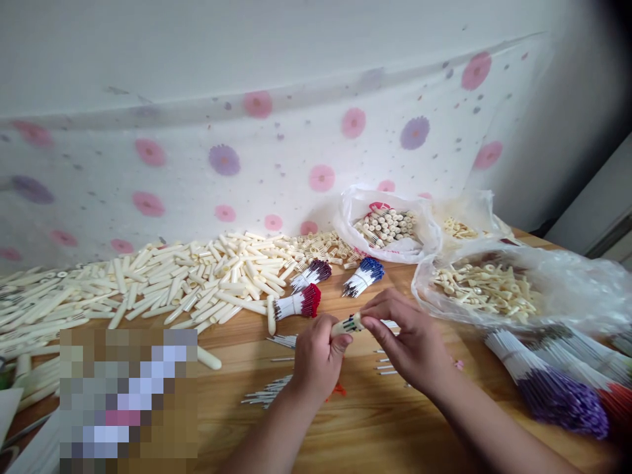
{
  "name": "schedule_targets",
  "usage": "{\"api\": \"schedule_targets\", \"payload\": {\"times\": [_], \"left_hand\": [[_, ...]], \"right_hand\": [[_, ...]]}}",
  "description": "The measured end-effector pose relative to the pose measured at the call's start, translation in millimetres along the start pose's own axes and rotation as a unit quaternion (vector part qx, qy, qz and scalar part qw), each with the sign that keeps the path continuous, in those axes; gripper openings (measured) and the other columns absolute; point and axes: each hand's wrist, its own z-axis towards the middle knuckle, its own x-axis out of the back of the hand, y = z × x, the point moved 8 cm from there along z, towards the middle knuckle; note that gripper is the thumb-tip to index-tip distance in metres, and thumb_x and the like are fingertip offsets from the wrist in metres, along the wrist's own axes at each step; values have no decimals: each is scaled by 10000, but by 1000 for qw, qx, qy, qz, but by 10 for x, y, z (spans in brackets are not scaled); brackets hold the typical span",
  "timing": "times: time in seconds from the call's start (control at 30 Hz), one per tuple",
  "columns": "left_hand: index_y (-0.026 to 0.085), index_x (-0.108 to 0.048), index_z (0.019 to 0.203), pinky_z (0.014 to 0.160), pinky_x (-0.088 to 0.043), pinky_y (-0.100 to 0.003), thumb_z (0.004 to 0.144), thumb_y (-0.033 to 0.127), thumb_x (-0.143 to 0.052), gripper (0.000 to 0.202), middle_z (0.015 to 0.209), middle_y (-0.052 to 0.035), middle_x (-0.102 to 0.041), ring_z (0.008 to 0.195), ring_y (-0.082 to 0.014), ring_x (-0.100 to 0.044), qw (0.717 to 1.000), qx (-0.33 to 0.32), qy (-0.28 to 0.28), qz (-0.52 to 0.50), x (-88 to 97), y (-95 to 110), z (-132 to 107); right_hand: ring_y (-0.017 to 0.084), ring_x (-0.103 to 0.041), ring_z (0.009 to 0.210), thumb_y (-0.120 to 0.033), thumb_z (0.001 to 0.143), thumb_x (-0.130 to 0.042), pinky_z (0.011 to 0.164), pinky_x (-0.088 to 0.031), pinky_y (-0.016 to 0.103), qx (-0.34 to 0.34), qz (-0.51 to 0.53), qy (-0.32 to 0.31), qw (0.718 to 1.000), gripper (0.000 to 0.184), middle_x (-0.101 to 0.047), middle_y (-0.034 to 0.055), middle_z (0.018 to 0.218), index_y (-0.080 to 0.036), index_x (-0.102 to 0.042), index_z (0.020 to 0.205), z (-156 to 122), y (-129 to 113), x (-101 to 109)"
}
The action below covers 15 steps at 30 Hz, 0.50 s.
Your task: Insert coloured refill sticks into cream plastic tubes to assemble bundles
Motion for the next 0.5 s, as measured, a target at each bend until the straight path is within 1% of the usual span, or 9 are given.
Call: {"api": "schedule_targets", "payload": {"times": [0.1,0.17,0.23,0.27,0.3,0.33,0.4,0.47,0.5], "left_hand": [[191,-538,697,567,-255,-275,862,498,-464,356,620,-30,-531,602,-186,-482,999,49,3,13,-15,-41,-10],[191,-525,685,558,-250,-271,865,499,-457,363,604,-20,-511,591,-176,-466,996,83,-18,0,-88,-84,-18],[187,-513,694,548,-275,-259,873,529,-422,397,603,-6,-489,576,-157,-453,988,119,-61,-72,-225,-127,-36],[185,-513,717,536,-293,-251,873,552,-403,414,601,5,-473,557,-143,-442,978,141,-85,-130,-304,-146,-52],[183,-516,753,521,-312,-243,868,575,-394,426,598,18,-457,532,-129,-428,960,169,-105,-198,-379,-163,-73],[182,-520,796,504,-329,-236,855,596,-402,434,598,30,-444,506,-115,-415,935,201,-116,-268,-441,-180,-94],[181,-519,884,471,-350,-224,817,617,-460,446,604,48,-442,461,-91,-399,878,266,-107,-384,-505,-222,-132],[179,-514,927,467,-372,-220,785,607,-527,451,615,47,-483,447,-82,-430,831,309,-79,-455,-508,-264,-150],[176,-512,931,469,-378,-219,776,598,-548,451,617,41,-510,446,-84,-455,817,319,-68,-476,-500,-279,-152]], "right_hand": [[133,-561,655,-230,861,-567,606,-458,264,-43,-6,-10,999,143,-609,26,698,-175,-596,732,16,157,-26],[129,-549,621,-286,856,-575,572,-452,253,-84,4,-12,996,191,-595,20,667,-170,-593,705,7,301,-56],[127,-559,609,-332,851,-579,560,-470,246,-125,52,7,991,212,-598,16,663,-166,-598,722,-22,453,-84],[128,-573,618,-350,856,-568,566,-489,248,-141,85,23,986,212,-610,17,679,-166,-607,757,-43,521,-100],[131,-591,637,-362,867,-549,578,-508,253,-153,116,41,981,212,-625,20,710,-168,-616,815,-67,582,-116],[134,-608,664,-366,882,-523,593,-525,261,-161,137,56,976,216,-639,28,755,-173,-620,888,-90,632,-134],[146,-632,752,-349,906,-479,643,-546,285,-160,129,63,977,242,-652,55,880,-187,-603,1038,-124,678,-182],[162,-628,859,-297,914,-463,723,-543,315,-136,57,26,989,285,-633,81,992,-202,-569,1161,-130,645,-256],[166,-620,886,-265,914,-457,751,-535,324,-120,12,-5,993,314,-620,88,1022,-210,-553,1208,-129,612,-305]]}}
